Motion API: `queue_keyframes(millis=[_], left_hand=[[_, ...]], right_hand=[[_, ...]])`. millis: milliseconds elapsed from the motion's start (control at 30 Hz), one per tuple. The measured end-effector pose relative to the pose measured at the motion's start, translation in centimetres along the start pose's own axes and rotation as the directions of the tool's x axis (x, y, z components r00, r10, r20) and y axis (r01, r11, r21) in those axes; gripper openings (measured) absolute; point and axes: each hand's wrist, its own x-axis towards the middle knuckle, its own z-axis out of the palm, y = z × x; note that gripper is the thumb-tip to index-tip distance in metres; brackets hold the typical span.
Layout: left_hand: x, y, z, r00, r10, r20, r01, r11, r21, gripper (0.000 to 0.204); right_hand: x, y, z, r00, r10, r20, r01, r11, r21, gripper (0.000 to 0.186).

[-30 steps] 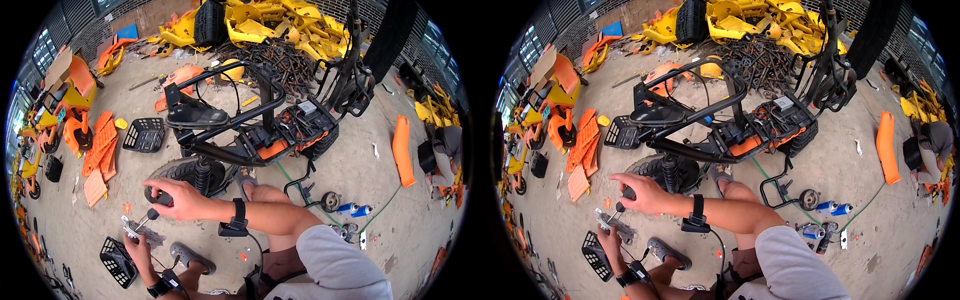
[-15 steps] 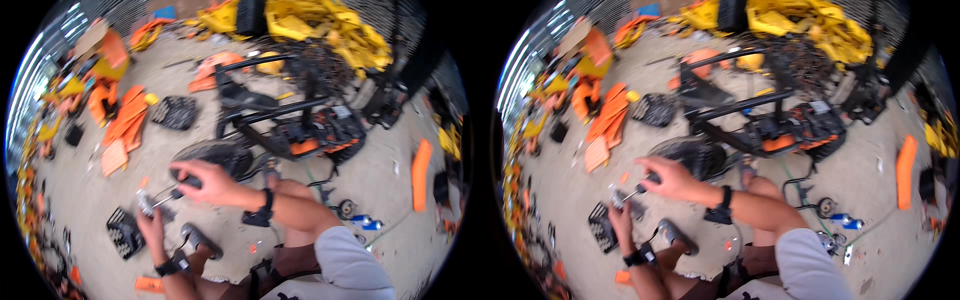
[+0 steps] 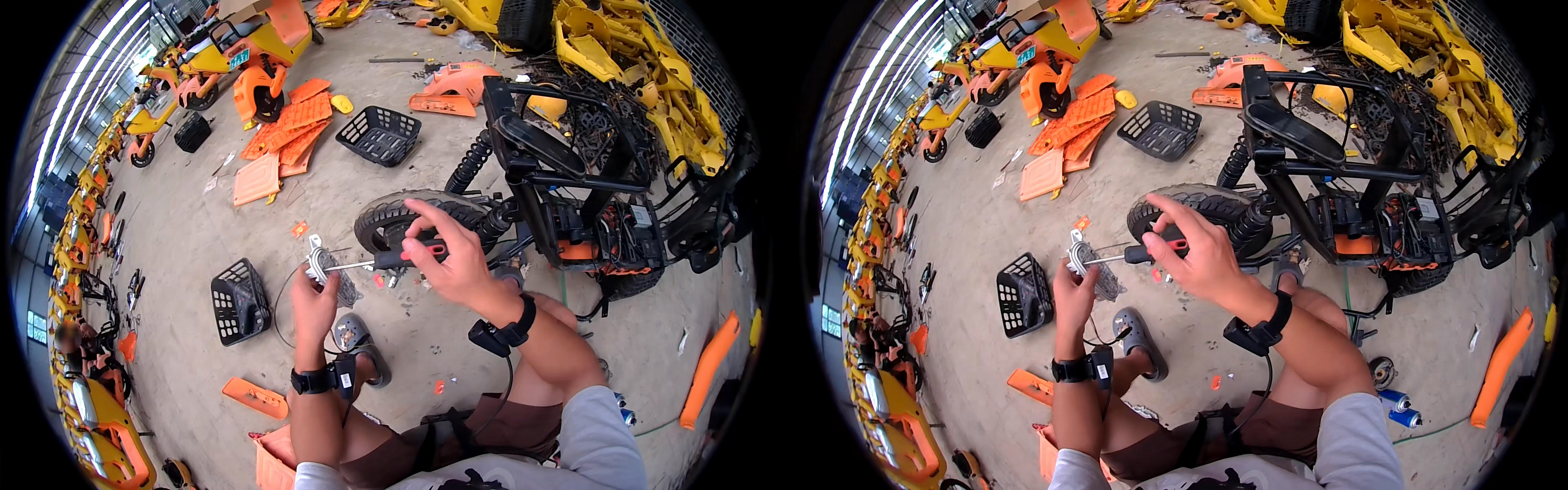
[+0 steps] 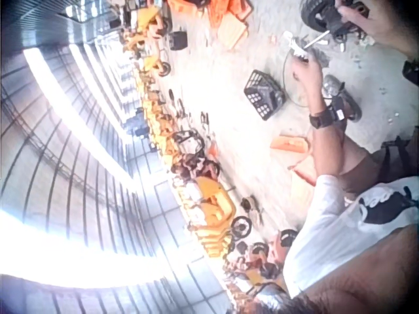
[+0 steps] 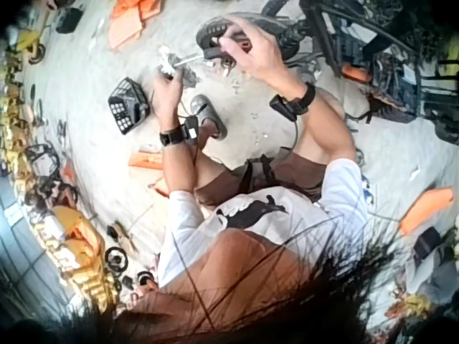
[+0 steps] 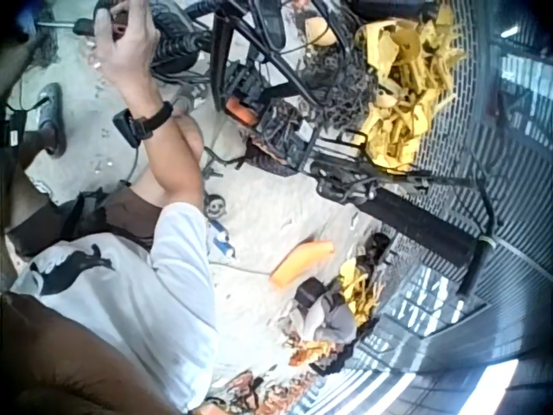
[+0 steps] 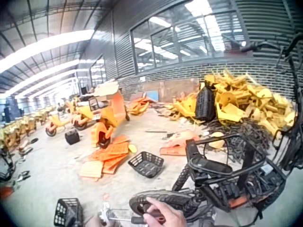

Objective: The person uses a screwdriver to loosen screws on a light assembly, removes the internal reflector, manipulates the wiring, and then begins to reattach the components by hand.

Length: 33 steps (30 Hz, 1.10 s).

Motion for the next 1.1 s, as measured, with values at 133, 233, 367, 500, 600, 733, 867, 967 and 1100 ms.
queue_keyframes(millis=[133, 233, 367, 500, 600, 733, 867, 967, 1100], left_hand=[[-0.2, 1.1, 0.4, 1.000, 0.011, -0.005, -0.010, 0.998, 0.064, 0.028], [0.0, 0.8, 0.3, 1.000, 0.004, -0.005, -0.004, 0.999, 0.052, 0.028], [-0.1, 0.7, 0.2, 1.000, -0.004, -0.017, 0.004, 1.000, -0.008, 0.026], [0.0, 0.4, 0.1, 1.000, -0.013, -0.014, 0.013, 1.000, -0.028, 0.025], [0.2, -0.1, 0.1, 1.000, -0.003, -0.010, 0.003, 1.000, 0.028, 0.024], [0.3, -0.2, 0.2, 0.999, 0.020, -0.032, -0.020, 1.000, -0.018, 0.025], [0.2, -0.8, 0.2, 0.998, 0.024, -0.063, -0.027, 0.998, -0.061, 0.026], [0.4, -0.9, 0.5, 0.997, 0.047, -0.055, -0.050, 0.998, -0.045, 0.026], [0.5, -1.0, 0.5, 0.997, 0.049, -0.054, -0.048, 0.999, 0.020, 0.026]], right_hand=[[0.1, 0.0, 0.2, 0.993, -0.110, -0.052, 0.104, 0.989, -0.106, 0.057], [0.4, -0.4, 0.4, 0.978, -0.201, -0.046, 0.196, 0.977, -0.089, 0.061], [0.3, -0.6, 0.4, 0.970, -0.243, 0.001, 0.242, 0.966, -0.088, 0.061], [-0.2, 0.0, 0.3, 0.995, -0.102, 0.024, 0.103, 0.993, -0.062, 0.060], [-0.1, -0.5, 0.5, 0.993, -0.119, -0.004, 0.119, 0.992, -0.040, 0.061], [0.1, -1.1, 0.5, 0.984, -0.175, 0.005, 0.176, 0.984, -0.030, 0.062], [0.2, -1.2, 0.3, 0.976, -0.213, 0.038, 0.214, 0.976, -0.030, 0.061], [0.0, -0.7, 0.2, 0.979, -0.205, 0.023, 0.206, 0.977, -0.058, 0.059], [-0.3, -0.3, 0.6, 0.990, -0.144, 0.010, 0.144, 0.989, -0.036, 0.056]])
